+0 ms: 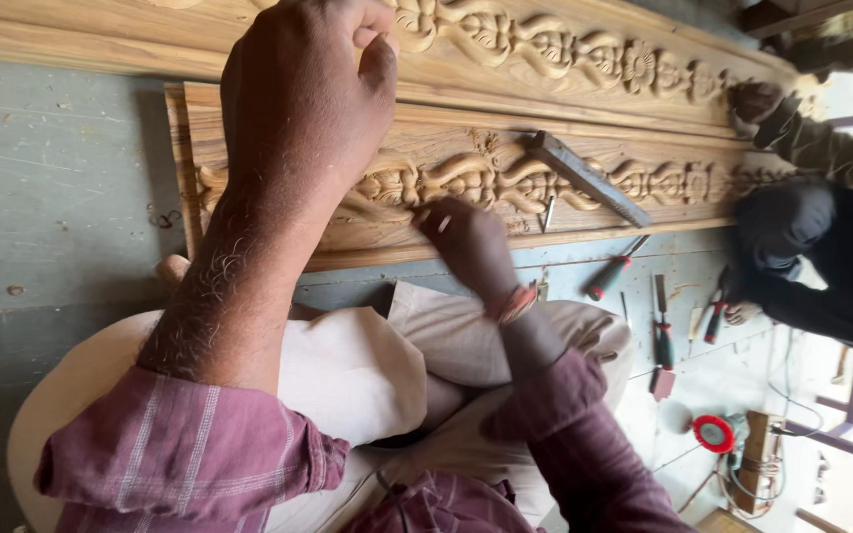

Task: The person sits on the floor and carves intricate floral patterns into a long wooden plank using a chisel and a wooden mallet. They repeatedly strike the chisel to shape the wood and occasionally use their hands to clear away wood shavings.

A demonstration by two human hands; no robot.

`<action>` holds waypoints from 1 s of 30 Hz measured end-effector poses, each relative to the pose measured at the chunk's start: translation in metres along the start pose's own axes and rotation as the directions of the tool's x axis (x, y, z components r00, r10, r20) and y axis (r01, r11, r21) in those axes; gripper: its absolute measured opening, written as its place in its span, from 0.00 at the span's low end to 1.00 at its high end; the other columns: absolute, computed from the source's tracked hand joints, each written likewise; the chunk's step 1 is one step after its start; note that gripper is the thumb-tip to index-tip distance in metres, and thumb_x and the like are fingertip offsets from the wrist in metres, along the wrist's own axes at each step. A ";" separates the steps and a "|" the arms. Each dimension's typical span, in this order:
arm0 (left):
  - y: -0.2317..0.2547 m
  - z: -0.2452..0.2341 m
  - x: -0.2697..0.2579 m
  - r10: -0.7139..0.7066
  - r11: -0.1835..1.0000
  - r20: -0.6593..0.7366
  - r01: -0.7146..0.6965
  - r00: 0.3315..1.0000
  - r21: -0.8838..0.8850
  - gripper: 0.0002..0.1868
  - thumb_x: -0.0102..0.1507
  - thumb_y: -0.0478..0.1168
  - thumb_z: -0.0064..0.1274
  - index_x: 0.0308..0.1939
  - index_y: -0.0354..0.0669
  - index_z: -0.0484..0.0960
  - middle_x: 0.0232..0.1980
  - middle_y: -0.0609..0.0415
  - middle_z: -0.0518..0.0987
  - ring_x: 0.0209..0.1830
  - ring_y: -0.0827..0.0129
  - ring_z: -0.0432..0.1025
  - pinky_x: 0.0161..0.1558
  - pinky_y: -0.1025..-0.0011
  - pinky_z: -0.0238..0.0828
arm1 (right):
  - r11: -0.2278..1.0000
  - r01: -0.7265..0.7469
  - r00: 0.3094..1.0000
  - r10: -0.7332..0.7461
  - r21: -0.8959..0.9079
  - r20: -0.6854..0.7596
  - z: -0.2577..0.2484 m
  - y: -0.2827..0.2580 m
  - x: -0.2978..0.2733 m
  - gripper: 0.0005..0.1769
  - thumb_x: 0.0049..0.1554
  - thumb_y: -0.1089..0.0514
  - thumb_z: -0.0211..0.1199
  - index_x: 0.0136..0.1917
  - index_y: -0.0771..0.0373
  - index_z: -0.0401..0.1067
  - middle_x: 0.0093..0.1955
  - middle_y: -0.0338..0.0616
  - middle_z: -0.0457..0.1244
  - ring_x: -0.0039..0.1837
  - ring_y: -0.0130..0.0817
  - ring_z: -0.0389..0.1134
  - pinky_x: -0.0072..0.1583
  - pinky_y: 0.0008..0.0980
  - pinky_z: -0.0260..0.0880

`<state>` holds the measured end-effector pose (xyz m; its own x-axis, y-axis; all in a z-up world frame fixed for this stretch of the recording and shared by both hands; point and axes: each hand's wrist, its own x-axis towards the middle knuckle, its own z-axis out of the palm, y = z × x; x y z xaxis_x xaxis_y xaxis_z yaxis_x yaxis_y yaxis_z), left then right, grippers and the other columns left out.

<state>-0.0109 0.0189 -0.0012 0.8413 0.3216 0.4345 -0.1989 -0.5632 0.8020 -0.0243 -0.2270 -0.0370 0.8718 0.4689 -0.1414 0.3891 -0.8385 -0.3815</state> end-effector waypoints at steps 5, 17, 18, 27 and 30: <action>0.003 0.005 -0.002 -0.039 0.999 0.069 0.038 0.997 0.011 0.06 0.67 0.35 0.62 0.44 0.43 0.80 0.41 0.53 0.84 0.40 0.60 0.81 0.41 0.62 0.77 | 0.984 0.101 0.994 -0.106 -0.145 -0.030 0.043 -0.031 -0.036 0.10 0.59 0.56 0.67 0.55 0.52 0.81 0.42 0.40 0.68 0.37 0.38 0.70 0.37 0.37 0.70; 0.004 0.006 -0.001 -0.119 0.991 0.114 0.125 0.986 -0.045 0.05 0.66 0.37 0.61 0.42 0.42 0.81 0.39 0.52 0.85 0.38 0.57 0.81 0.41 0.59 0.76 | 0.879 0.353 0.936 -0.333 -0.320 0.115 0.032 -0.041 0.018 0.12 0.61 0.59 0.61 0.56 0.51 0.80 0.41 0.40 0.64 0.36 0.32 0.66 0.36 0.33 0.68; 0.005 0.007 0.001 -0.129 0.989 0.118 0.137 0.984 -0.057 0.05 0.65 0.37 0.60 0.41 0.41 0.81 0.38 0.52 0.85 0.37 0.56 0.81 0.40 0.58 0.75 | 0.867 0.376 0.927 -0.358 -0.329 0.115 0.030 -0.039 0.019 0.12 0.60 0.59 0.61 0.56 0.52 0.80 0.42 0.40 0.64 0.37 0.32 0.66 0.36 0.34 0.68; 0.004 0.011 -0.001 -0.066 0.997 0.047 0.063 0.997 0.047 0.08 0.65 0.39 0.64 0.43 0.40 0.82 0.37 0.46 0.84 0.36 0.50 0.80 0.38 0.55 0.76 | 0.844 0.377 0.924 -0.314 -0.381 0.218 0.037 -0.035 0.021 0.11 0.61 0.64 0.59 0.53 0.54 0.80 0.47 0.38 0.66 0.36 0.31 0.67 0.37 0.34 0.69; 0.002 0.011 -0.004 -0.067 0.997 0.054 0.066 0.996 0.030 0.09 0.65 0.37 0.63 0.46 0.37 0.82 0.37 0.45 0.83 0.37 0.52 0.81 0.39 0.57 0.77 | 0.825 0.411 0.912 -0.372 -0.389 0.175 0.038 -0.034 0.023 0.13 0.60 0.64 0.59 0.54 0.54 0.80 0.47 0.39 0.66 0.36 0.32 0.66 0.38 0.35 0.69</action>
<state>-0.0093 0.0080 -0.0056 0.8786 0.3174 0.3567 -0.1281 -0.5630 0.8165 -0.0292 -0.1771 -0.0624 0.5983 0.7877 -0.1469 0.7946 -0.6068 -0.0175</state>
